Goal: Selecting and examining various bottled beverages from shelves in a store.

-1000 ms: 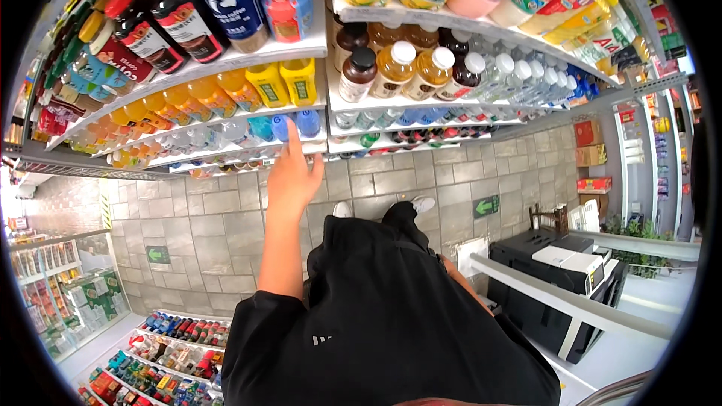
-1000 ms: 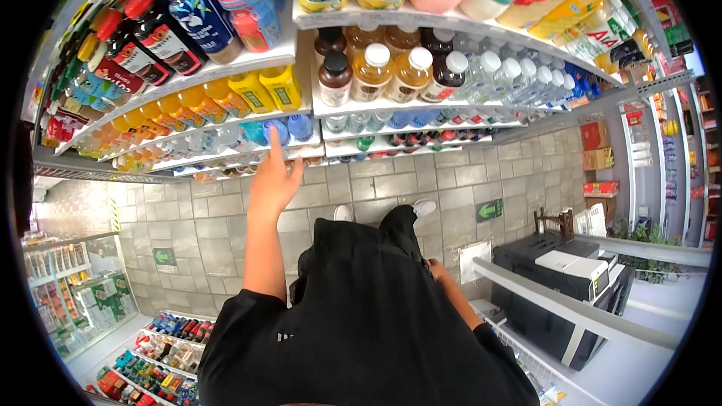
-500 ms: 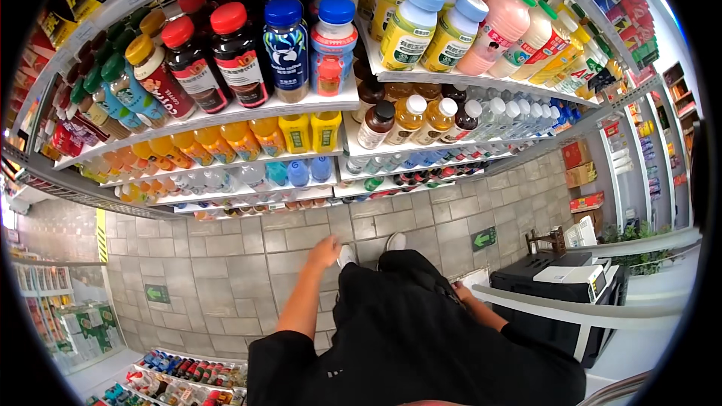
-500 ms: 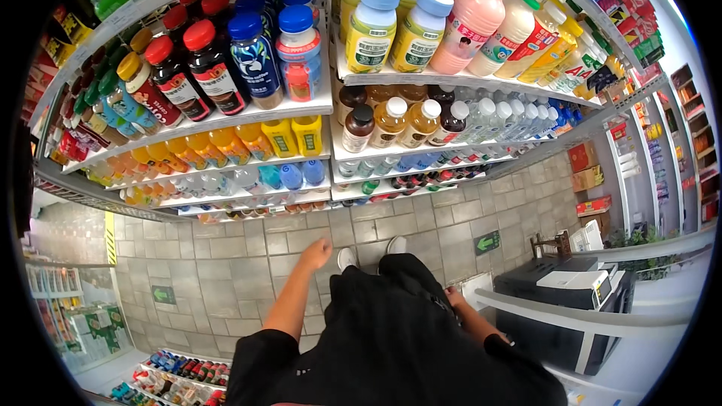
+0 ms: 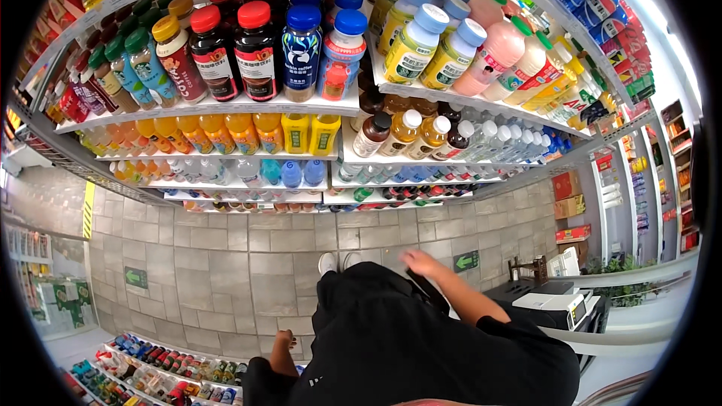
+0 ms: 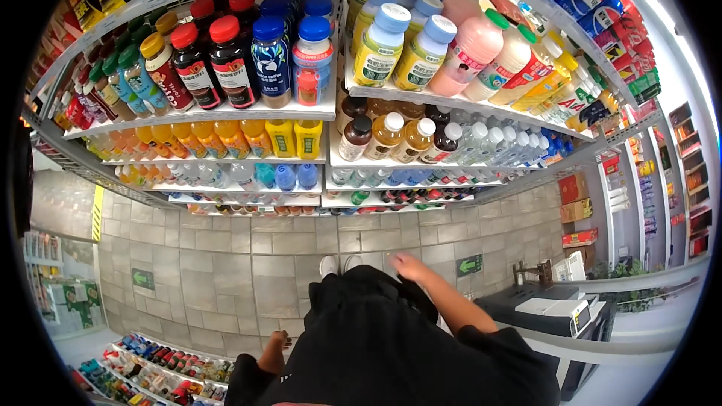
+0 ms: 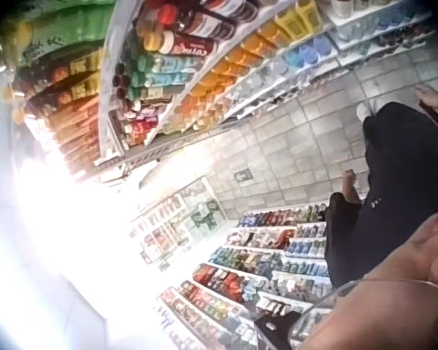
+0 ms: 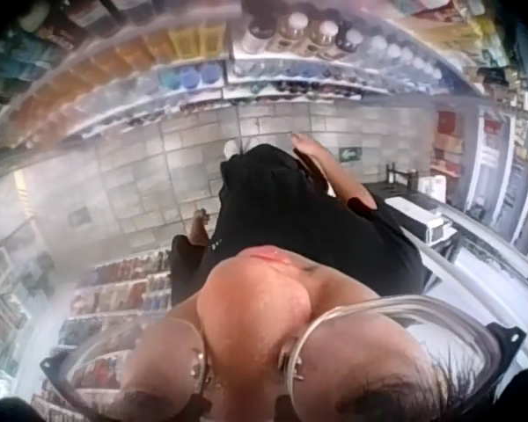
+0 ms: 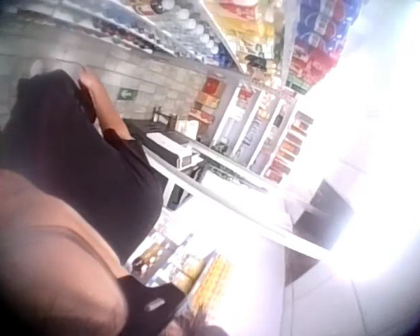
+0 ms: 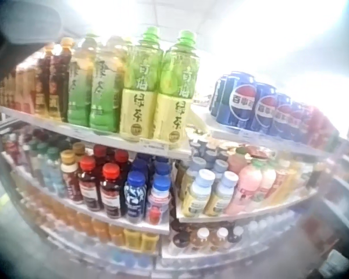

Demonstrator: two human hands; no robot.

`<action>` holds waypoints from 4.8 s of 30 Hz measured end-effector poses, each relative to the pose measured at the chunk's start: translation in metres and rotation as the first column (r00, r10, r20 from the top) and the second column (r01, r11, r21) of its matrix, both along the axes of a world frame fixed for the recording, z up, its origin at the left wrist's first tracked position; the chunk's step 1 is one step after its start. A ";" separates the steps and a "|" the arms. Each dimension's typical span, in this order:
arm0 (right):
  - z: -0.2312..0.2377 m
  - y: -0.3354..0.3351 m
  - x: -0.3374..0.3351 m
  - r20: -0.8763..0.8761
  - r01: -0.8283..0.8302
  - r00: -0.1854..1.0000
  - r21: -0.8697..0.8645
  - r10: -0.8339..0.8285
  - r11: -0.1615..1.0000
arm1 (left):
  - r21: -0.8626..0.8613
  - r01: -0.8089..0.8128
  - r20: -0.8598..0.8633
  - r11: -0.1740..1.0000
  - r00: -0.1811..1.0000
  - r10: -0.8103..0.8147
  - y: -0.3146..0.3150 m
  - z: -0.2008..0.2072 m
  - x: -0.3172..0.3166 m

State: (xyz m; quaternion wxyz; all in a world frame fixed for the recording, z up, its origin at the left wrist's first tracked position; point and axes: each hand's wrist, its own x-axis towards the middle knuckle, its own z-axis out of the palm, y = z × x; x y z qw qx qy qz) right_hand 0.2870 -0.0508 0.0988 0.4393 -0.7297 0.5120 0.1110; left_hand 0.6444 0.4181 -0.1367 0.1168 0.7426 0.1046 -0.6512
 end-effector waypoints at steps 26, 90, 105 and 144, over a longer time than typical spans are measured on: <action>0.287 -0.121 0.300 0.922 -0.050 0.383 -0.035 0.051 0.998 | -0.114 0.484 0.374 0.867 0.830 -0.414 -0.097 0.145 -0.064; 0.279 -0.002 0.337 0.267 -0.632 0.729 -0.090 0.630 0.770 | -0.401 0.835 0.633 0.378 -0.046 0.773 -0.329 0.666 0.395; 0.249 0.053 0.275 0.262 -0.529 0.803 -0.102 0.535 0.843 | -0.065 0.850 0.722 0.522 -0.321 0.613 -0.384 0.679 0.497; 0.280 0.083 0.326 0.898 -0.048 0.415 -0.136 0.144 0.990 | -0.190 -0.941 -0.886 0.279 0.287 0.365 -0.353 0.515 0.157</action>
